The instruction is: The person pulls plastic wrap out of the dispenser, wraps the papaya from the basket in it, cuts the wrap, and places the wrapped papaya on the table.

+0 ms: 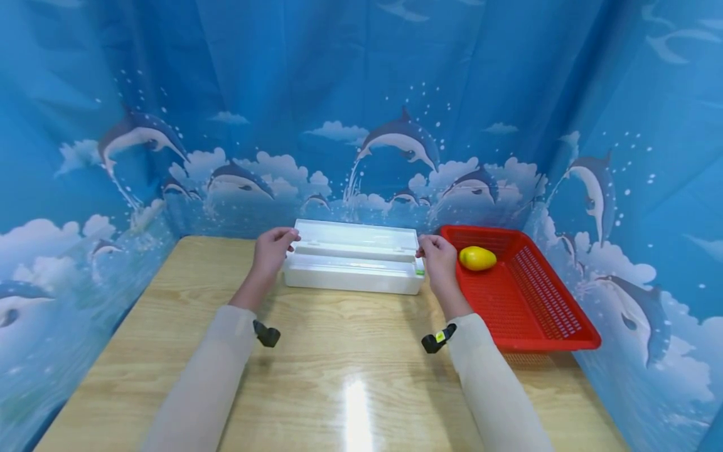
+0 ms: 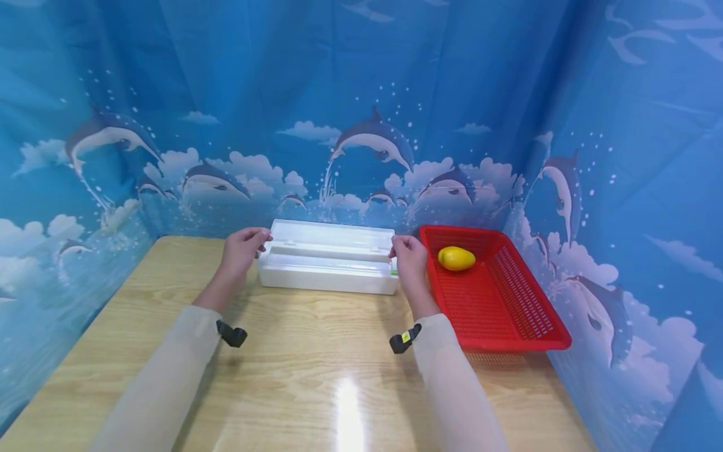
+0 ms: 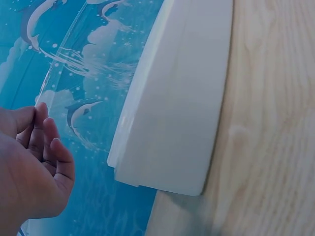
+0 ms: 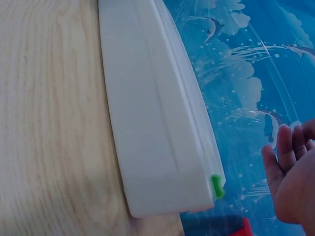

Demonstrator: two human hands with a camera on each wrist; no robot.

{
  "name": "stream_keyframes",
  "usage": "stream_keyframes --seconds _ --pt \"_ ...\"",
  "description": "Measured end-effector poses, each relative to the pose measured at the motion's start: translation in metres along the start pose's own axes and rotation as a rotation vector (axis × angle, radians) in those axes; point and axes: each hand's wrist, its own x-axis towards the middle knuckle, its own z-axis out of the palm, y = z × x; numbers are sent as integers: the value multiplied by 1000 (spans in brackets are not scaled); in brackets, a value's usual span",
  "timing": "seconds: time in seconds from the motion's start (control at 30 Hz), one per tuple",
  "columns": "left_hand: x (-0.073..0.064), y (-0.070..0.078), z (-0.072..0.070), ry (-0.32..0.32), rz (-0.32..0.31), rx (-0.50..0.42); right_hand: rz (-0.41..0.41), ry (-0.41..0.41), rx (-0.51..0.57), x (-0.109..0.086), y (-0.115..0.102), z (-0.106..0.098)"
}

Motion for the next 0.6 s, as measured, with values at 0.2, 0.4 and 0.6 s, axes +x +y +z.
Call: stream_keyframes --seconds 0.2,0.4,0.6 --pt "6 11 0 15 2 -19 -14 -5 18 2 -9 -1" --pt "10 22 1 26 28 -49 -35 20 21 3 -18 -1" --pt "13 32 1 35 48 -59 -20 34 -12 5 -28 -2"
